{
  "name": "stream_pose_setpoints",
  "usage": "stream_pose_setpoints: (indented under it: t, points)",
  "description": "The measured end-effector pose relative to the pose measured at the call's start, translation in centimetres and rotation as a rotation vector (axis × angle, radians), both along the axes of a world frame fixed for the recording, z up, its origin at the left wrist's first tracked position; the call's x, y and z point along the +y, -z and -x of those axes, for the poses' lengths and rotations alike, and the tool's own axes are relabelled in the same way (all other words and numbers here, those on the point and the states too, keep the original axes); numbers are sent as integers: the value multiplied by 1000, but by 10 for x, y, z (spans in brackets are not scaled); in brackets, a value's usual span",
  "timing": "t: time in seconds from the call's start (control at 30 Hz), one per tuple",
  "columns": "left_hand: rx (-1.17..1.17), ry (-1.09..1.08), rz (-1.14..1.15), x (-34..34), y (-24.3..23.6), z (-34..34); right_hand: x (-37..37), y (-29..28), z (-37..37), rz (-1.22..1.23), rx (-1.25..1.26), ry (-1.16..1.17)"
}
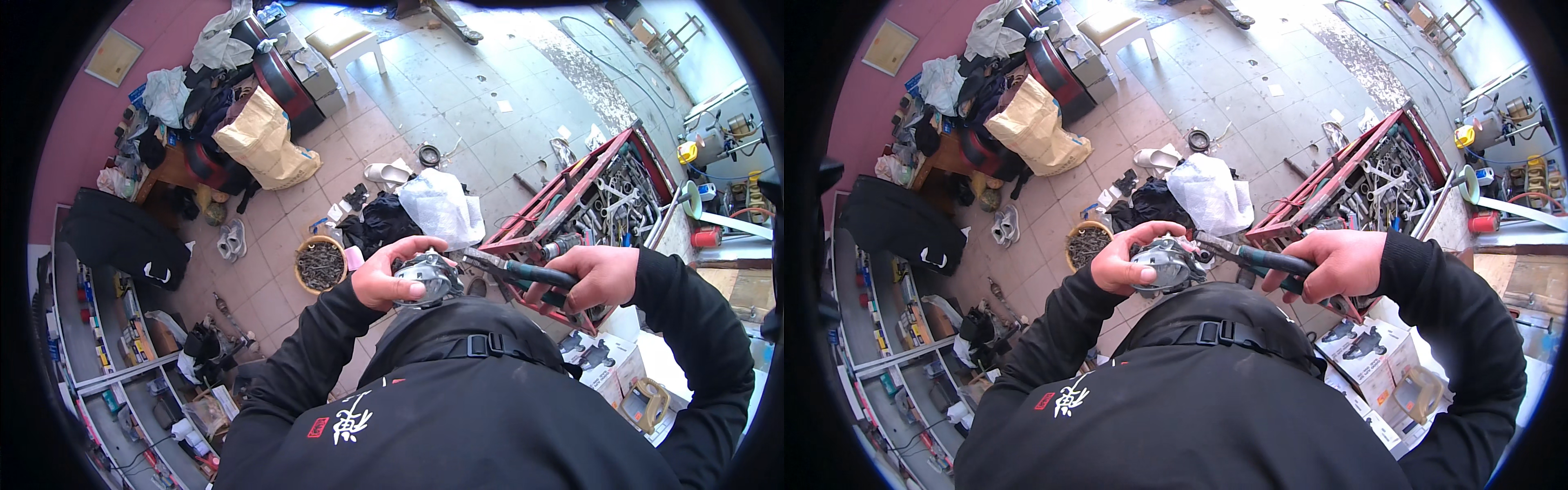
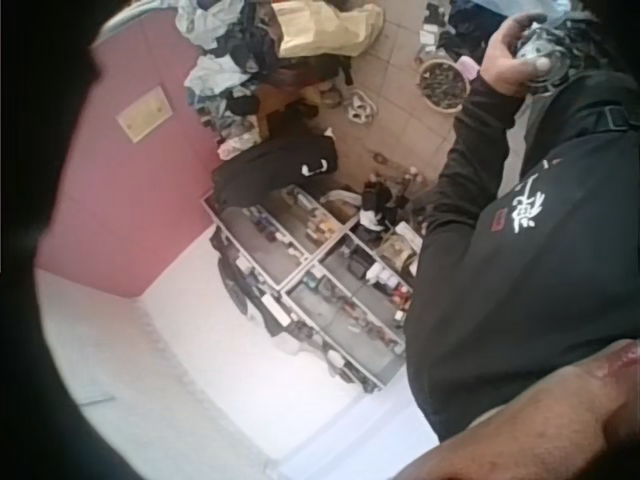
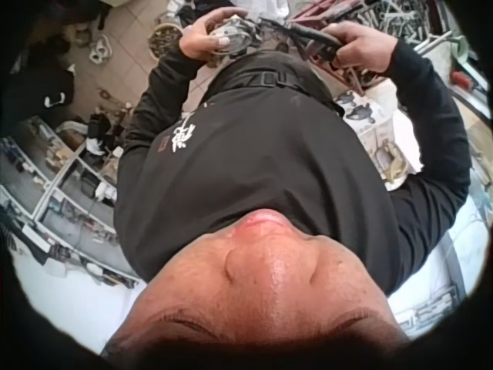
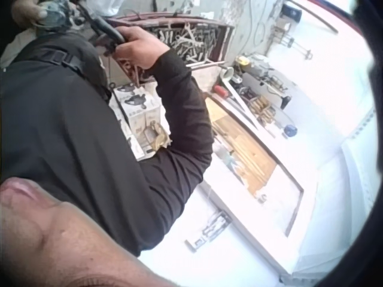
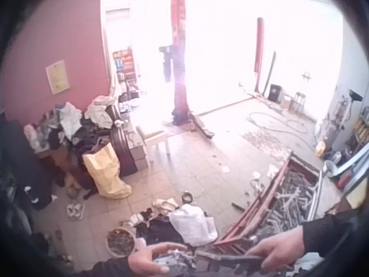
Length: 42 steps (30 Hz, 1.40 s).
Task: The person uses pliers and a screwdriver to manipulate and adjust a small metal part. They repeatedly reposition the part, apply pressure with the pliers, and use the screwdriver to pry or adjust components while working in a cluttered workshop.
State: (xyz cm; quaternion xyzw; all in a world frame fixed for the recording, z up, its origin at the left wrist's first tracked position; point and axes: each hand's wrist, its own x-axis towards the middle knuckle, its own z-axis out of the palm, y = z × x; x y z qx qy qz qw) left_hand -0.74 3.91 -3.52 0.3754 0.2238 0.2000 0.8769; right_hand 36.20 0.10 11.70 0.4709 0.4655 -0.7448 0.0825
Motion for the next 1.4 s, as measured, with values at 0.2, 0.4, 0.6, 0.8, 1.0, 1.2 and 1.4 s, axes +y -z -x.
stream_pose_setpoints:
  t: [0.2,0.4,0.6,0.8,1.0,1.2,1.4]
  points:
    - [37,2,-235,6,7,6,0,16,-1,91,147,-18]
    - [32,-452,-209,-2,10,-17,-7,28,10,49,179,94]
    - [279,-641,-672,-7,-2,-39,-17,45,22,-13,264,291]
    - [346,-858,-666,5,-6,-60,-24,53,33,-46,331,395]
    - [315,-751,-605,6,0,-68,-22,67,39,-239,323,371]
    - [181,-696,-473,3,6,-66,-24,75,47,-355,317,355]
    - [33,-517,67,39,-4,-34,-23,62,16,-107,398,343]
